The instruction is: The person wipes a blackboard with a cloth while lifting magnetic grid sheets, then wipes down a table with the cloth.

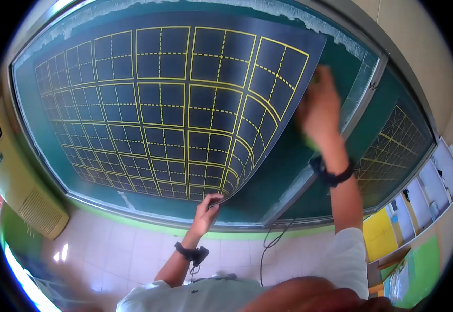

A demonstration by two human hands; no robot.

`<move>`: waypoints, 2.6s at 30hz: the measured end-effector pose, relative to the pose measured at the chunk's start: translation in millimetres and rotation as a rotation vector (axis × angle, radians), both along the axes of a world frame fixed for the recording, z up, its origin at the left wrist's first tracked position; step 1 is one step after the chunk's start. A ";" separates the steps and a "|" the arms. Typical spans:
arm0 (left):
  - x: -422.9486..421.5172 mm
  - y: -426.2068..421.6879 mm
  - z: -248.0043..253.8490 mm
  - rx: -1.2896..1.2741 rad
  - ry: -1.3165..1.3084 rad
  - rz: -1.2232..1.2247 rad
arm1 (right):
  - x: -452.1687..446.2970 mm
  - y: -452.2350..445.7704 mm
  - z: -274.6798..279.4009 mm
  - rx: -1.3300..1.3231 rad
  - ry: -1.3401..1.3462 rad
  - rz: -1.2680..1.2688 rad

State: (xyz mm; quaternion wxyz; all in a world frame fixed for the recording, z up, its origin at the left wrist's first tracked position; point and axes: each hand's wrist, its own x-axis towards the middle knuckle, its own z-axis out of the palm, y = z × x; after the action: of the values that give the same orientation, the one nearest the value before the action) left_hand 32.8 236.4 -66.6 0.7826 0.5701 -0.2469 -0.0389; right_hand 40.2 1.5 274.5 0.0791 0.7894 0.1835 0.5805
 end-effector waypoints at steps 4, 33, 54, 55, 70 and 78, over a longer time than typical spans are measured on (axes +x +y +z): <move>3.0 -3.7 -2.6 -0.080 0.058 -0.029 | -8.4 9.3 -10.4 -0.173 0.160 -0.033; 25.2 -97.8 20.8 0.787 -0.916 0.687 | -9.6 13.1 -7.1 0.207 0.126 0.244; 6.3 -20.6 -64.5 0.937 -0.782 -0.069 | -15.6 55.2 -252.9 0.767 0.360 0.228; 8.6 -25.0 -75.3 0.774 -0.528 -0.172 | -16.8 71.1 -276.3 0.867 0.398 0.275; 32.3 95.3 72.1 0.236 -0.715 0.604 | 38.0 203.2 -253.7 0.901 0.487 0.630; 33.1 170.3 -24.8 0.702 -0.098 0.442 | 33.4 273.9 -311.1 0.643 0.761 0.601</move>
State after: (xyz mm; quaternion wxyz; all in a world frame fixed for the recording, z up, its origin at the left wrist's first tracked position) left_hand 65.9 406.6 -91.4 0.5174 0.8428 -0.1274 0.0753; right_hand 73.6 275.4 -36.6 -0.4042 0.8402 0.2297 0.2793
